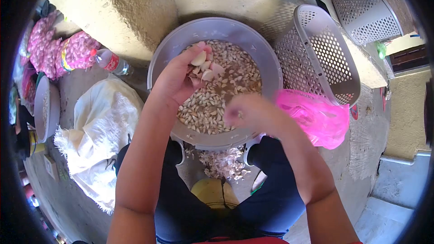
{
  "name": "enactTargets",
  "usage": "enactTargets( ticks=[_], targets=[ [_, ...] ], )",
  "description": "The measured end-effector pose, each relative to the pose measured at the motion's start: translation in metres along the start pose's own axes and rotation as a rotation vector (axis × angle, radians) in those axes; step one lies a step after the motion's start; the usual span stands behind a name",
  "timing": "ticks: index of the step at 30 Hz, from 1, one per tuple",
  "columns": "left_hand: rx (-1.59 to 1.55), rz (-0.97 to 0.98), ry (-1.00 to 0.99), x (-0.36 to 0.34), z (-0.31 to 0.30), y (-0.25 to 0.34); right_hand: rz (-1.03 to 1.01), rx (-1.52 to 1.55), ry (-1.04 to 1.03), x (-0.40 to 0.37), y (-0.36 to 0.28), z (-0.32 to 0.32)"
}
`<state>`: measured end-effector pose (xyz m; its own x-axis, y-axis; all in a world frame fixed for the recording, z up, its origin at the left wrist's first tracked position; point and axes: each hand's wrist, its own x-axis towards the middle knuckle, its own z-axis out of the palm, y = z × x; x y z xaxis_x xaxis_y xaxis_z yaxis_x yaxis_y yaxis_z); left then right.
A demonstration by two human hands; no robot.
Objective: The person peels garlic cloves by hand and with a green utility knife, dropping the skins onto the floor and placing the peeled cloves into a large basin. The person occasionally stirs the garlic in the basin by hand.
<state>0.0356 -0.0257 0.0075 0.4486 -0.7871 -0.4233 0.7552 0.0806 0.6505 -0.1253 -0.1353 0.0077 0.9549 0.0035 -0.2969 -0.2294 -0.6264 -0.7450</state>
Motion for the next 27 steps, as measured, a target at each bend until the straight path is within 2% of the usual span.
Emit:
enactTargets(
  ticks=[1, 3, 6, 10, 12, 14, 16, 19, 22, 25, 27],
  targets=[
    [-0.040, 0.002, -0.021, -0.001, -0.001, 0.001, -0.053, -0.067, -0.166, -0.005, 0.001, 0.014],
    [-0.091, 0.011, -0.038, -0.002, -0.003, 0.002, 0.076, -0.160, -0.622, -0.011, -0.006, 0.041],
    [-0.124, 0.011, -0.049, 0.000, -0.004, 0.001, 0.008, -0.372, -0.733, -0.018, 0.005, 0.072],
    [-0.141, 0.017, -0.054, -0.001, 0.001, 0.001, 0.040, -0.104, -0.442, -0.008, 0.027, 0.062],
    [-0.151, 0.008, -0.089, 0.000, 0.002, 0.001, 0.081, -0.058, -0.115, 0.002, 0.029, 0.045],
    [-0.178, -0.027, -0.183, 0.002, -0.002, 0.001, 0.053, 0.146, 0.483, 0.012, 0.026, 0.027],
    [-0.135, -0.023, -0.175, 0.002, -0.003, -0.003, 0.190, 0.750, 0.477, 0.012, 0.002, 0.001],
    [-0.027, -0.064, -0.148, 0.001, 0.005, -0.010, 0.140, 1.060, 0.407, 0.013, -0.008, -0.003],
    [0.053, -0.085, -0.154, 0.002, 0.003, -0.013, 0.040, 0.571, 0.691, 0.020, -0.013, 0.010],
    [0.068, -0.081, -0.130, 0.000, 0.006, -0.015, 0.101, 0.380, 0.748, 0.016, -0.013, 0.006],
    [0.053, -0.054, -0.098, -0.001, 0.008, -0.015, 0.049, 0.519, 0.787, 0.016, -0.012, 0.006]
  ],
)
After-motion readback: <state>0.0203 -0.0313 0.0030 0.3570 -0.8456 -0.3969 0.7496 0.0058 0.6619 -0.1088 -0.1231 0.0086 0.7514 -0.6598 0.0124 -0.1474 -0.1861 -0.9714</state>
